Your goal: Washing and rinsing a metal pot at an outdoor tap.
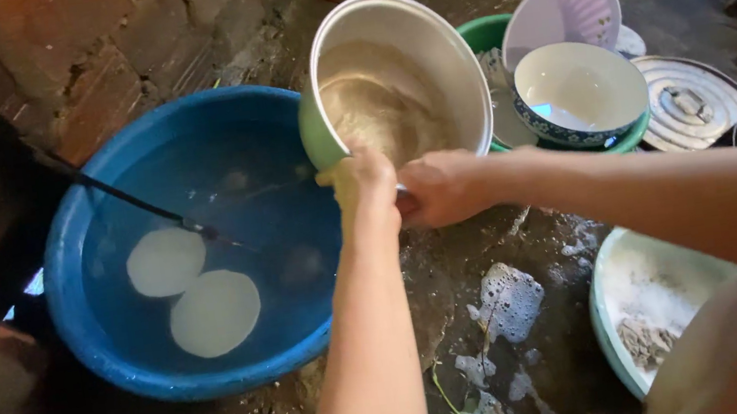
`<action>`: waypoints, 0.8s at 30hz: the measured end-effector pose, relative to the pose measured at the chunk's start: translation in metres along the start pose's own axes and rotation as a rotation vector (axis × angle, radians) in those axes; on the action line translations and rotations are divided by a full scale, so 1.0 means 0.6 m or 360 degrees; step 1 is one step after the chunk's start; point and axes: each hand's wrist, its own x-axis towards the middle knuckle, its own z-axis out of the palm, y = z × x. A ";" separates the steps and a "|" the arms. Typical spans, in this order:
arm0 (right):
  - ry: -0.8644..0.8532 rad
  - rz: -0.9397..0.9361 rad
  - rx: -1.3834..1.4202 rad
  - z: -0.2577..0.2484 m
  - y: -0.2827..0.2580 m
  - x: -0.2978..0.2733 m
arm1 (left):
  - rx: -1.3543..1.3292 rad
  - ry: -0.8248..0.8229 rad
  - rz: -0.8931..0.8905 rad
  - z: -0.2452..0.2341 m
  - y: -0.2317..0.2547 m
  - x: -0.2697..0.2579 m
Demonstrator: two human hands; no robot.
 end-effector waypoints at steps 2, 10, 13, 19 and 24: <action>-0.0138 0.0145 -0.0374 -0.007 0.038 -0.011 | -0.0050 -0.0027 -0.0008 -0.004 0.001 -0.003; 0.0423 0.0020 0.0305 0.048 -0.009 0.003 | -0.0160 -0.0166 -0.0022 -0.016 0.016 -0.020; 0.0282 -0.0126 0.0208 0.034 0.002 0.015 | -0.0204 -0.0192 -0.0011 -0.035 0.032 -0.030; 0.0201 0.0061 -0.1006 0.030 0.133 -0.042 | -0.0312 -0.0265 -0.0032 -0.067 0.077 -0.085; 0.0651 -0.0110 -0.0747 0.025 0.049 -0.032 | 0.0218 0.0034 0.0104 -0.068 0.066 -0.070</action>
